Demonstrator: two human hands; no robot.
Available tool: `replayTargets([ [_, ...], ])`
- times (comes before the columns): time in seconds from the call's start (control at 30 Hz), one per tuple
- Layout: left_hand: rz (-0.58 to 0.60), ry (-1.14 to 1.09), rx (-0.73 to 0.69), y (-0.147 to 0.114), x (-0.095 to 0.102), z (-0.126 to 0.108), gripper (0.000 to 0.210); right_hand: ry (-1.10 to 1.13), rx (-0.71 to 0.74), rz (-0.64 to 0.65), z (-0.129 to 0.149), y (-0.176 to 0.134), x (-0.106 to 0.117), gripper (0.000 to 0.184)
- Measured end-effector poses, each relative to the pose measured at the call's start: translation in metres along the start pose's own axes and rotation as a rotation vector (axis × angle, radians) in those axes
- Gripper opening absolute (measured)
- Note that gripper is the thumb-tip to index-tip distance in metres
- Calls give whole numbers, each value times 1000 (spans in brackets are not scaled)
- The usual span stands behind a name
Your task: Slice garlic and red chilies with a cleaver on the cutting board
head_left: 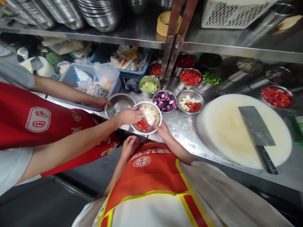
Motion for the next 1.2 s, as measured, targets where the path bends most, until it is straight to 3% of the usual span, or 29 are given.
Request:
replayTargets([
  [0.1,19,-217,131,-26,-25,14,44,-9,-2,-7,3,-1,2,50],
  [0.23,-112,-233,271,-33,-42,11,40,-56,-21,17,11,0,8,37],
  [0.4,-52,-131,192,-41,-24,-29,37,-104,-36,79,26,8,15,25],
  [0.53,-194,-88,76,-42,-2,-48,29,-156,-22,169,34,18,14,23],
  [0.6,-225,-58,26,-39,4,-52,27,-182,-21,197,36,21,13,21],
  [0.7,-176,13,-28,-32,6,-57,29,-197,-11,241,39,23,9,20],
  [0.83,-148,246,-75,-19,6,-65,35,-193,11,287,44,22,1,21],
  [1.0,-94,511,-49,-1,8,-71,42,-176,33,297,51,20,-9,18],
  [1.2,-73,564,-9,12,10,-72,44,-166,28,309,55,19,-14,21],
])
Point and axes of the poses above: each hand's wrist, its own y-axis towards the middle knuckle, its own x-axis out of the back of the hand, z = x × y, the point moved 1 cm from there along y, towards the middle knuckle, and after that the axes turned 7 degrees about x, right-handed, at the moved point
